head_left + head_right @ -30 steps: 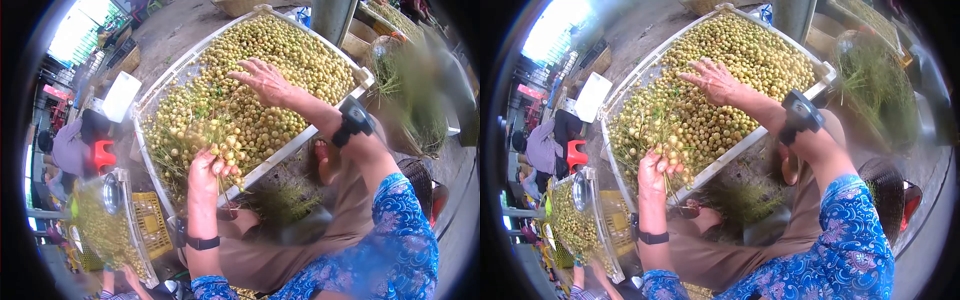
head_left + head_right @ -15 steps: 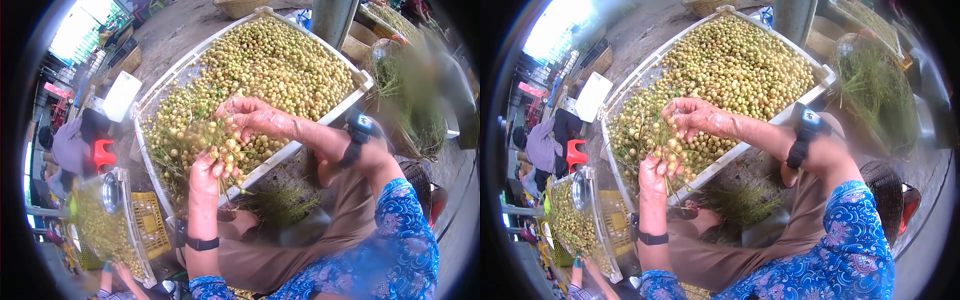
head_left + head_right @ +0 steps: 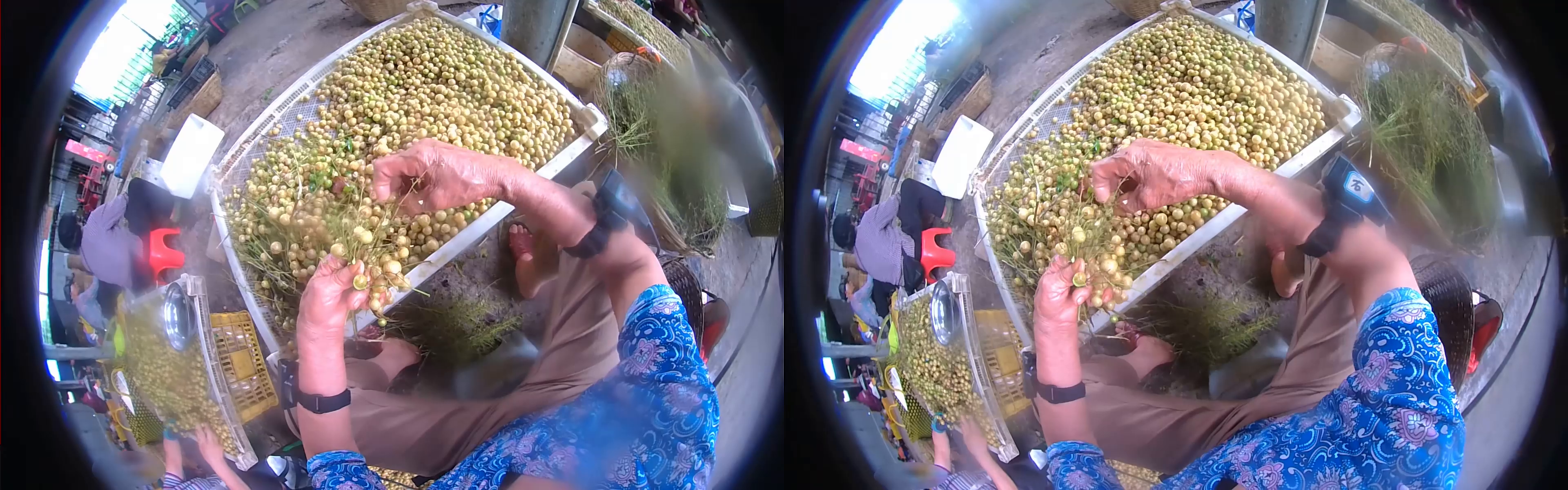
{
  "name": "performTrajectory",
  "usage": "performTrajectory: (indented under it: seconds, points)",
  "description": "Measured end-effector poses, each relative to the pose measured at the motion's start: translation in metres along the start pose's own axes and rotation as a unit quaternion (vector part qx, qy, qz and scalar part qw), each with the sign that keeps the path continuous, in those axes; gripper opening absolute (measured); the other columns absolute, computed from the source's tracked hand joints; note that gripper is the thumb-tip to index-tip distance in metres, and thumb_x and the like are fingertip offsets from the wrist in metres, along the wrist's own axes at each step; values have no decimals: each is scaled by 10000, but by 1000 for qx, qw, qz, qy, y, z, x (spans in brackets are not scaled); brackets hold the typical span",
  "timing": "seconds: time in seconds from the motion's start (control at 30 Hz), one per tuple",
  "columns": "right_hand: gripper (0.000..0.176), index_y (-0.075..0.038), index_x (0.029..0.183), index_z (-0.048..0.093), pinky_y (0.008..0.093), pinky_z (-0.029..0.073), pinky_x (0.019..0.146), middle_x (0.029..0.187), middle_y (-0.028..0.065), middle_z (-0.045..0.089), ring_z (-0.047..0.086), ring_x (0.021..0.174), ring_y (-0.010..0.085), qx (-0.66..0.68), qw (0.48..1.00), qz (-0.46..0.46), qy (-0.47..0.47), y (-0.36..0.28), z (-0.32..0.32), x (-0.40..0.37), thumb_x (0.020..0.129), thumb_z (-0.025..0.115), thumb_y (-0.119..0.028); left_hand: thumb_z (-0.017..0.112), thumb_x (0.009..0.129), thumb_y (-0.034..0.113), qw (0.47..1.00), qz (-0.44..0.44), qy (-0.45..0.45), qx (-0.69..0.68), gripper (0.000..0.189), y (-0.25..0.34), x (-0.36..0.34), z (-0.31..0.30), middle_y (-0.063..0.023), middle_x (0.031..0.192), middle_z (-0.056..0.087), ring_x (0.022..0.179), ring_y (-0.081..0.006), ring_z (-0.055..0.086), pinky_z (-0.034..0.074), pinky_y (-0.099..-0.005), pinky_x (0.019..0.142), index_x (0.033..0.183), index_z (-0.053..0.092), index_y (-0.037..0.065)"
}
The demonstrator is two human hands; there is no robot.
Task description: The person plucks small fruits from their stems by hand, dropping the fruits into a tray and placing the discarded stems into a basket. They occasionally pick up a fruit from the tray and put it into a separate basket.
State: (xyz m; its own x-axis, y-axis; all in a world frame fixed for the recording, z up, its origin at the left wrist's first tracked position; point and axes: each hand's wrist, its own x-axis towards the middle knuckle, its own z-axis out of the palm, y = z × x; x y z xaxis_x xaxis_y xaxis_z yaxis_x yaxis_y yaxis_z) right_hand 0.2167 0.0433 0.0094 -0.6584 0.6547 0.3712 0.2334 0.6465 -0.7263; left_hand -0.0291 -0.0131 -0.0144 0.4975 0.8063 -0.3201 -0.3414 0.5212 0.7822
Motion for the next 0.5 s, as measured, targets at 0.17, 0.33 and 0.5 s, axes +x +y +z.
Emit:
performTrajectory:
  seconds: [0.17,0.33,0.5]
  points:
    - [173,-64,865,510,302,444,600,700,33,566,569,681,144,130,988,77,-35,2,3,-4,724,611,-52,599,779,89,1000,-14,2,20,62,1,1,9,-64,610,555,376,-142,428,381,-304,389,755,543,86]
    - [132,-40,841,489,337,438,579,687,71,514,544,657,181,-89,996,-7,-9,16,18,-1,740,575,-35,563,815,166,998,-26,-50,21,142,-4,5,6,-36,666,560,442,-100,456,406,-246,433,877,570,38]
    - [152,-27,889,489,318,463,539,716,108,555,578,640,213,-51,997,-29,49,23,1,-3,749,550,-36,579,774,38,997,-24,-16,-71,38,4,-1,8,-82,640,579,390,-124,458,328,-198,317,806,562,47]
